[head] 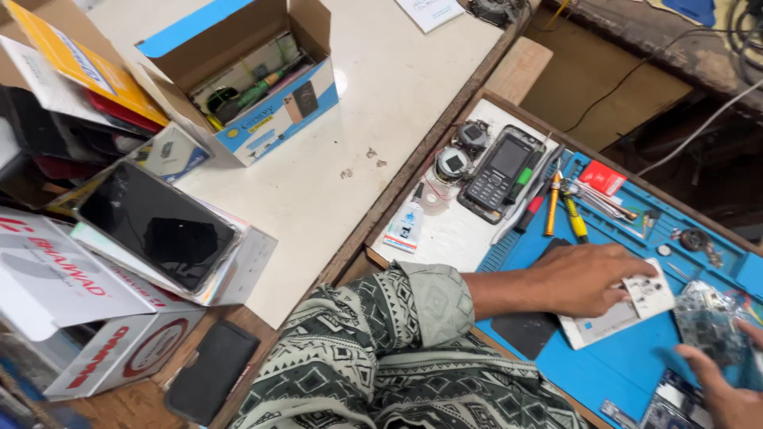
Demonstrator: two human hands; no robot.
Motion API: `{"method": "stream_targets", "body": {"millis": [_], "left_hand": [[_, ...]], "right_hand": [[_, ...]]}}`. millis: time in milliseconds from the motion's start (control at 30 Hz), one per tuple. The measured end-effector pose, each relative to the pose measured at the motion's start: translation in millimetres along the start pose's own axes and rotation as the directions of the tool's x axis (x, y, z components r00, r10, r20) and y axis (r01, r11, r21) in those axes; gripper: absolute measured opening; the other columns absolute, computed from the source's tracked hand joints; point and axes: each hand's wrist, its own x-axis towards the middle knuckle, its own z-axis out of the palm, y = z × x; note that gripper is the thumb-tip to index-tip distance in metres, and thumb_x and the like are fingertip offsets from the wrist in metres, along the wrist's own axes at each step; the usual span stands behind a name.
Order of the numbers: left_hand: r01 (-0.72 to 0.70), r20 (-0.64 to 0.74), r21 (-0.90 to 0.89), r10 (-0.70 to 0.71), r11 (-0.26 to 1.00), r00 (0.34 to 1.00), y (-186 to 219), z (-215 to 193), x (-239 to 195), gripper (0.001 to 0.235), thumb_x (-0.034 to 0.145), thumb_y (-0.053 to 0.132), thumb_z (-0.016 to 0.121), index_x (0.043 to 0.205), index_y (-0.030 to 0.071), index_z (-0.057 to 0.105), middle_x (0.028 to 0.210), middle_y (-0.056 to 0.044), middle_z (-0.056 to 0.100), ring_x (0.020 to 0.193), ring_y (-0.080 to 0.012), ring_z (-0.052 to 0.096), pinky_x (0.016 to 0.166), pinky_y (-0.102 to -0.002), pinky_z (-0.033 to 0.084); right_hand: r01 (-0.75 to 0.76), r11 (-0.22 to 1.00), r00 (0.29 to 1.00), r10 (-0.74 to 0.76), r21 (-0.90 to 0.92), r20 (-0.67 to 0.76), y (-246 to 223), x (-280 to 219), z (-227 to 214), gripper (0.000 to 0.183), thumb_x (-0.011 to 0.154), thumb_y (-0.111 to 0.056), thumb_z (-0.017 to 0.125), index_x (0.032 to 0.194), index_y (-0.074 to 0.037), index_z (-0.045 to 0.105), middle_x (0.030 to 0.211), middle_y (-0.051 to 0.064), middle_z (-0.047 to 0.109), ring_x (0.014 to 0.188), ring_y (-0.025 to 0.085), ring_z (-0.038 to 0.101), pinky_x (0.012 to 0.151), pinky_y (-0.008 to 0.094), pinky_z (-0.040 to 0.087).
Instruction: The person disassembles a white smartphone, removes the screen and internal components, and handles the battery and frame. They place the battery into the frame and continue to manipulate the phone parts on a blue work mat.
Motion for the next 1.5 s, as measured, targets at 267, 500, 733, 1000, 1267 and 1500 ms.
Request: {"method": "stream_targets", "body": {"millis": [267,500,733,1000,1267,1500], "left_hand": [[-0.125,-0.259,-0.150,0.083,0.981,0.962,-18.2,17.0,-1.3,0.052,0.095,0.013,0.066,0.146,0.015,0.057,0.135,-0.015,0.063,0.123,-0.0345,0.064,0.102,-0.043,0.054],[0.041,-0.110,-0.852,-0.256,0.521,0.960,-5.6,7.3,13.9,0.063,0.091,0.005,0.069,0.150,0.006,0.044,0.131,-0.013,0.064,0.108,-0.0198,0.068,0.085,-0.034,0.060],[-0.020,-0.159,-0.572,-0.087,0.820,0.983,1.3,-5.1,44.5,0.061,0.089,0.008,0.069,0.148,0.005,0.052,0.128,-0.018,0.064,0.107,-0.0250,0.069,0.090,-0.036,0.059],[-0.086,-0.232,-0.177,0.044,0.980,0.972,-21.4,15.7,99.7,0.059,0.085,0.022,0.073,0.142,0.010,0.060,0.135,-0.023,0.063,0.132,-0.0386,0.057,0.114,-0.043,0.046],[-0.100,-0.140,0.290,0.146,0.952,0.979,1.8,-65.9,45.0,0.066,0.071,0.028,0.085,0.131,0.011,0.064,0.138,-0.023,0.059,0.129,-0.0407,0.053,0.106,-0.051,0.042],[0.408,-0.311,0.618,-0.268,0.672,0.912,-21.3,-154.2,-5.3,0.050,0.076,0.025,0.081,0.120,0.008,0.067,0.109,-0.019,0.065,0.103,-0.0377,0.064,0.088,-0.053,0.051]], "right_hand": [[0.287,0.952,0.926,-0.304,0.106,0.224,-50.8,-32.5,-33.6,0.091,0.032,-0.071,0.087,0.110,-0.025,0.078,0.148,0.022,0.052,0.143,0.045,0.042,0.113,0.060,0.035],[0.107,0.968,0.963,-0.157,0.225,0.219,-68.4,-62.7,-48.0,0.055,0.052,-0.058,0.090,0.095,-0.026,0.081,0.146,0.008,0.055,0.147,0.038,0.040,0.115,0.058,0.033],[0.163,0.951,0.970,-0.203,0.263,0.133,-84.9,-57.0,-62.8,0.040,0.064,-0.042,0.088,0.095,-0.018,0.079,0.138,0.006,0.063,0.143,0.032,0.048,0.113,0.049,0.039],[0.093,0.962,0.988,-0.121,0.256,0.097,-93.6,-53.2,-60.8,0.024,0.069,-0.021,0.081,0.091,-0.011,0.077,0.115,0.006,0.072,0.121,0.026,0.064,0.103,0.044,0.049],[0.040,0.979,0.999,-0.045,0.199,0.020,-97.2,-51.2,-57.3,0.029,0.069,-0.024,0.082,0.094,-0.011,0.077,0.112,0.006,0.073,0.116,0.026,0.066,0.100,0.042,0.051],[0.012,0.985,1.000,-0.014,0.169,0.008,-99.6,-50.6,-55.1,0.030,0.069,-0.023,0.083,0.096,-0.011,0.077,0.112,0.007,0.072,0.111,0.027,0.067,0.094,0.042,0.053]]}}
